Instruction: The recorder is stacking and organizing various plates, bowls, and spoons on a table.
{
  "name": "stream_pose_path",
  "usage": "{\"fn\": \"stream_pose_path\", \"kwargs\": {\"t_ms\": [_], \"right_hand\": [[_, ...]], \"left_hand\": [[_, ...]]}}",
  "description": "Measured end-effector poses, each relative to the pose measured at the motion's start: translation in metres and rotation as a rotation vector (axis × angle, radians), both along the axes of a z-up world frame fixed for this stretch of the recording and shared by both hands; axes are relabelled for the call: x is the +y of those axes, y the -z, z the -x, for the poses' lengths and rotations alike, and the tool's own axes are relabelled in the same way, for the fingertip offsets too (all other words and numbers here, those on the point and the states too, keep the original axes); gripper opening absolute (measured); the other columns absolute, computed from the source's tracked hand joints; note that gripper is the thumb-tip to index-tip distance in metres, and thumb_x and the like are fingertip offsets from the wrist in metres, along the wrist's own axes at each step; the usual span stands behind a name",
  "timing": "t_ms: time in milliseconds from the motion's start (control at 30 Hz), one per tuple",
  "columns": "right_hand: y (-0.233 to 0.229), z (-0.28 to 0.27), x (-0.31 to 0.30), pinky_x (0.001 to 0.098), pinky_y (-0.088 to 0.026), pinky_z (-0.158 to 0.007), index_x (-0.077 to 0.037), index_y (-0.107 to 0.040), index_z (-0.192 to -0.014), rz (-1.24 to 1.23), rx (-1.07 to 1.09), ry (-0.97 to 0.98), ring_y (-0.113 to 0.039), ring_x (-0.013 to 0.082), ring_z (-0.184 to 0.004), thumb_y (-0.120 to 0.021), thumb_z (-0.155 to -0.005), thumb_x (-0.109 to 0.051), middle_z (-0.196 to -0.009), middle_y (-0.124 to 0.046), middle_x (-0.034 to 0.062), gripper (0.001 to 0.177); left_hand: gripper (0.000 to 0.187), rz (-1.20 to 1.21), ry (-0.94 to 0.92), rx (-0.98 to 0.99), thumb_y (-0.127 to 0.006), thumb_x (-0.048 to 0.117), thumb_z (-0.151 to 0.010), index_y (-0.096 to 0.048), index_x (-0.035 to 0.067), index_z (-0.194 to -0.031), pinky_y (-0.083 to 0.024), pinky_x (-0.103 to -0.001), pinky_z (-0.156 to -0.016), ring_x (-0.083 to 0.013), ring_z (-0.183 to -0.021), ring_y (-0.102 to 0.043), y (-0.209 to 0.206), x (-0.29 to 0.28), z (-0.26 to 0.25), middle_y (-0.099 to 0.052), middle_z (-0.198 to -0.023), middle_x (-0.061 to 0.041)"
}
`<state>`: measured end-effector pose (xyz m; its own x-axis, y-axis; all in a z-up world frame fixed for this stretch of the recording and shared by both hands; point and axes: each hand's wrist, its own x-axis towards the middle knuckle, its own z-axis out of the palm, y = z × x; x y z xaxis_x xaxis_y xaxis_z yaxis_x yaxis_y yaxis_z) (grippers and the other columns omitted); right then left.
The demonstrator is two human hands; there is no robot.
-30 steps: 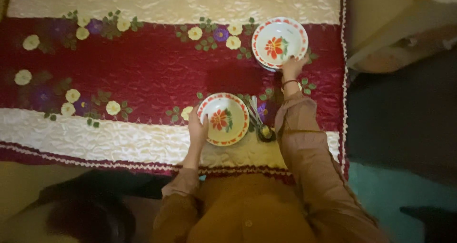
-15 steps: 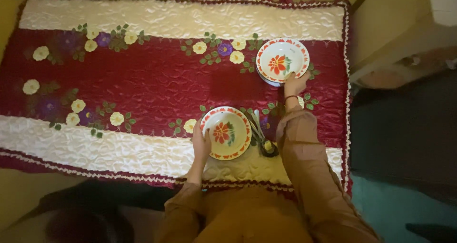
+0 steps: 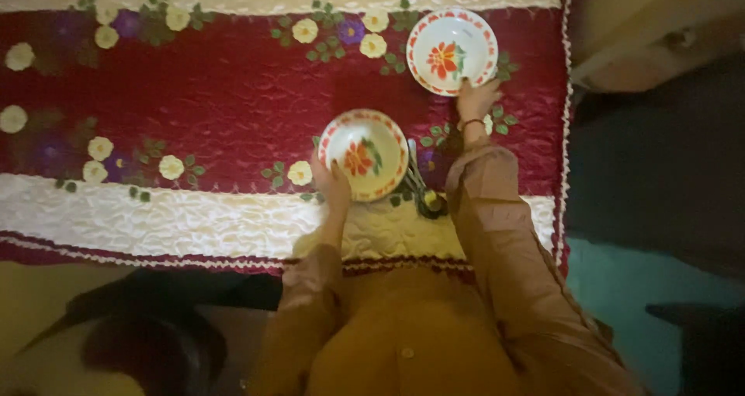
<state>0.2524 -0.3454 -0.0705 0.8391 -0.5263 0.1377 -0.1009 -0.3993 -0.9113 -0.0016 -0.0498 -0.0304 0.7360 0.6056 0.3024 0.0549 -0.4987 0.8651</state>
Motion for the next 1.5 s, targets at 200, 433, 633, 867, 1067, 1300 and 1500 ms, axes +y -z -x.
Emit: {"fn": "stream_pose_path", "kwargs": {"t_ms": [200, 433, 633, 867, 1067, 1300, 1500], "right_hand": [[-0.069, 0.085, 0.07, 0.0544, -0.043, -0.112, -0.006, -0.056, -0.141, 0.473, -0.029, -0.375, -0.049, 0.0436, -0.127, -0.072, -0.098, -0.03, -0.137, -0.053, 0.0222, 0.052], [-0.016, 0.106, 0.102, 0.0593, -0.036, -0.101, 0.008, -0.047, -0.134, 0.466, -0.132, -0.583, -0.042, 0.0572, -0.121, -0.086, -0.088, -0.033, -0.129, -0.05, 0.0358, 0.073], [-0.029, 0.126, 0.097, 0.0534, -0.044, -0.103, 0.0, -0.049, -0.138, 0.336, -0.008, -0.672, -0.051, 0.048, -0.122, -0.081, -0.08, -0.016, -0.128, -0.058, 0.0269, 0.067], [-0.104, 0.152, 0.104, 0.0501, -0.051, -0.09, -0.005, -0.053, -0.134, 0.416, -0.109, -0.577, -0.058, 0.0451, -0.109, -0.081, -0.079, -0.01, -0.12, -0.058, 0.0302, 0.062], [-0.146, 0.139, 0.092, 0.0396, -0.059, -0.08, -0.014, -0.051, -0.146, 0.208, 0.019, -0.56, -0.074, 0.03, -0.099, -0.075, -0.095, -0.016, -0.115, -0.074, 0.0178, 0.057], [-0.144, 0.091, 0.068, 0.0343, -0.058, -0.081, -0.009, -0.056, -0.142, -0.013, -0.377, -0.477, -0.073, 0.0225, -0.101, -0.073, -0.093, -0.01, -0.122, -0.075, 0.0173, 0.053], [-0.006, 0.009, 0.028, 0.0352, -0.058, -0.081, -0.006, -0.065, -0.13, -0.06, -0.144, -0.049, -0.076, 0.0217, -0.092, -0.077, -0.097, -0.02, -0.107, -0.077, 0.0193, 0.038]], "left_hand": [[0.059, -0.201, -0.163, -0.112, -0.062, -0.002, -0.092, -0.042, -0.007, -0.147, -0.03, -0.049, -0.118, -0.0467, -0.137, -0.044, 0.053, -0.007, -0.063, -0.049, -0.146, -0.031], [0.062, 0.115, 0.024, -0.081, -0.048, -0.003, -0.094, -0.033, -0.006, -0.154, -0.037, -0.049, -0.121, -0.0422, -0.139, -0.049, 0.046, 0.001, -0.071, -0.048, -0.148, -0.029], [0.062, -0.236, 0.035, 0.0, -0.059, -0.004, -0.087, -0.044, -0.001, -0.147, -0.033, -0.049, -0.125, -0.0455, -0.145, -0.041, 0.054, 0.011, -0.05, -0.046, -0.153, -0.027], [0.063, -0.186, -0.005, -0.008, -0.064, 0.0, -0.093, -0.039, -0.006, -0.151, -0.028, -0.053, -0.12, -0.0488, -0.147, -0.03, -0.002, 0.001, -0.035, -0.043, -0.154, -0.028], [0.053, 0.248, 0.158, -0.039, -0.06, 0.009, -0.1, -0.044, -0.001, -0.15, -0.048, -0.045, -0.114, -0.0372, -0.136, -0.056, -0.076, 0.0, -0.035, -0.055, -0.144, -0.022], [0.055, -0.243, 0.407, -0.182, -0.059, 0.013, -0.101, -0.042, -0.005, -0.151, -0.035, -0.051, -0.118, -0.0454, -0.137, -0.046, -0.052, 0.008, -0.058, -0.052, -0.145, -0.029], [0.05, -0.414, 0.161, 0.046, -0.063, 0.011, -0.089, -0.053, -0.003, -0.137, -0.034, -0.054, -0.112, -0.0463, -0.132, -0.049, 0.014, 0.029, -0.075, -0.058, -0.136, -0.027]]}}
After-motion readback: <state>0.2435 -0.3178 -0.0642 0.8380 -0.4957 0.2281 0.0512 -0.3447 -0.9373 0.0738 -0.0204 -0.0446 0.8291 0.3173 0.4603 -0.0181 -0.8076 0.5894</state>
